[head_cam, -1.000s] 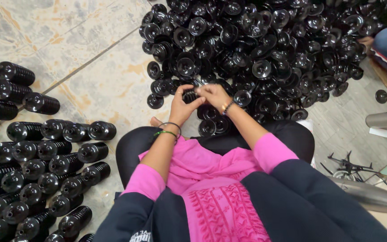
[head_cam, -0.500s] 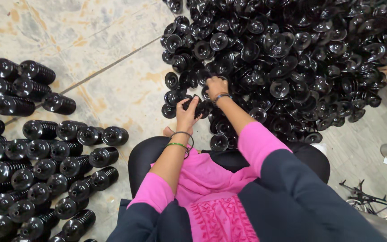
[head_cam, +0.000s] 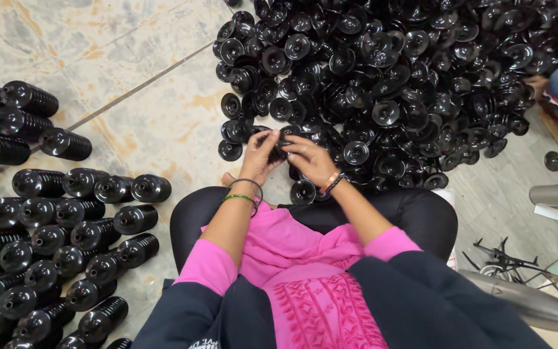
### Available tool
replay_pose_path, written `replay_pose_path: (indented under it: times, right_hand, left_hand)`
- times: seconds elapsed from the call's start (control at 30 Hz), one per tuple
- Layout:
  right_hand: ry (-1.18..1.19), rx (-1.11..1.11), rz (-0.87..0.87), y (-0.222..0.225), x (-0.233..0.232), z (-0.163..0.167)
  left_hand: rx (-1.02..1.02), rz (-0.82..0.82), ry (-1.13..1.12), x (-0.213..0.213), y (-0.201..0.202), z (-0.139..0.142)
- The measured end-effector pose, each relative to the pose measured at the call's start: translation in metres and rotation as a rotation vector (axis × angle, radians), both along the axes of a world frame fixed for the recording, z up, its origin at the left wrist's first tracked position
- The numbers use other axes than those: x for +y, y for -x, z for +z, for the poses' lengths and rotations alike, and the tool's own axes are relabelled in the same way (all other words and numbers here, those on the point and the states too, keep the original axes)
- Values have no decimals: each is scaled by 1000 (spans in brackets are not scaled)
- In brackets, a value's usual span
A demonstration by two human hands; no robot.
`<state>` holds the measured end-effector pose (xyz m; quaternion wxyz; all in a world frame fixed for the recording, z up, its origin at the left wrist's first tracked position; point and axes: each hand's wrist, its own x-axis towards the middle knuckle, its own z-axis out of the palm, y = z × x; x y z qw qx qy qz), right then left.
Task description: The person sits on the floor among large piles of black plastic components. They repeatedly pick a ribbed cylindrical part and a flanged base from the pile, fit the two pieces together on their lap, and set the assembled unit back onto the floor, working through the pieces one at a time.
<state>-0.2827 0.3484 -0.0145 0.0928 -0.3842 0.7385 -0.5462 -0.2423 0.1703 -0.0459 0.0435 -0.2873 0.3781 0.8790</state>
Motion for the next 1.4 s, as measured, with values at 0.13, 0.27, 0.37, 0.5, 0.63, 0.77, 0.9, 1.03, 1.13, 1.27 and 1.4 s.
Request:
replay_pose_path:
  times: [0.13, 0.27, 0.37, 0.5, 0.63, 0.77, 0.9, 1.03, 1.13, 1.27, 1.4]
  right_hand:
    - [64, -588, -62, 29, 17, -13]
    - [42, -747, -41, 41, 22, -15]
    - [-10, -696, -130, 36, 10, -13]
    - [145, -908, -224, 39, -14, -8]
    - [-303, 292, -203, 49, -35, -5]
    - [-689, 520, -201, 57, -39, -5]
    - [19, -244, -429, 55, -16, -11]
    - [458, -1065, -163, 26, 8, -19]
    - [249, -971, -140, 8, 11, -25]
    - [-46, -475, -107, 9, 4, -25]
    - [-5, -783, 42, 33, -6, -1]
  left_hand:
    - [29, -187, 155, 1, -2, 14]
    - [79, -244, 91, 1, -3, 21]
    - [131, -223, 197, 3, -4, 17]
    - [166, -112, 309, 6, 0, 7]
    - [-15, 143, 126, -3, 9, 1]
    - [-52, 81, -121, -15, 12, -3]
    - [-17, 50, -166, -16, 11, -8]
    - [-19, -55, -94, -4, 12, -6]
    - [-48, -124, 13, 0, 6, 5]
    - [-15, -146, 30, -7, -6, 24]
    - [36, -89, 79, -6, -8, 31]
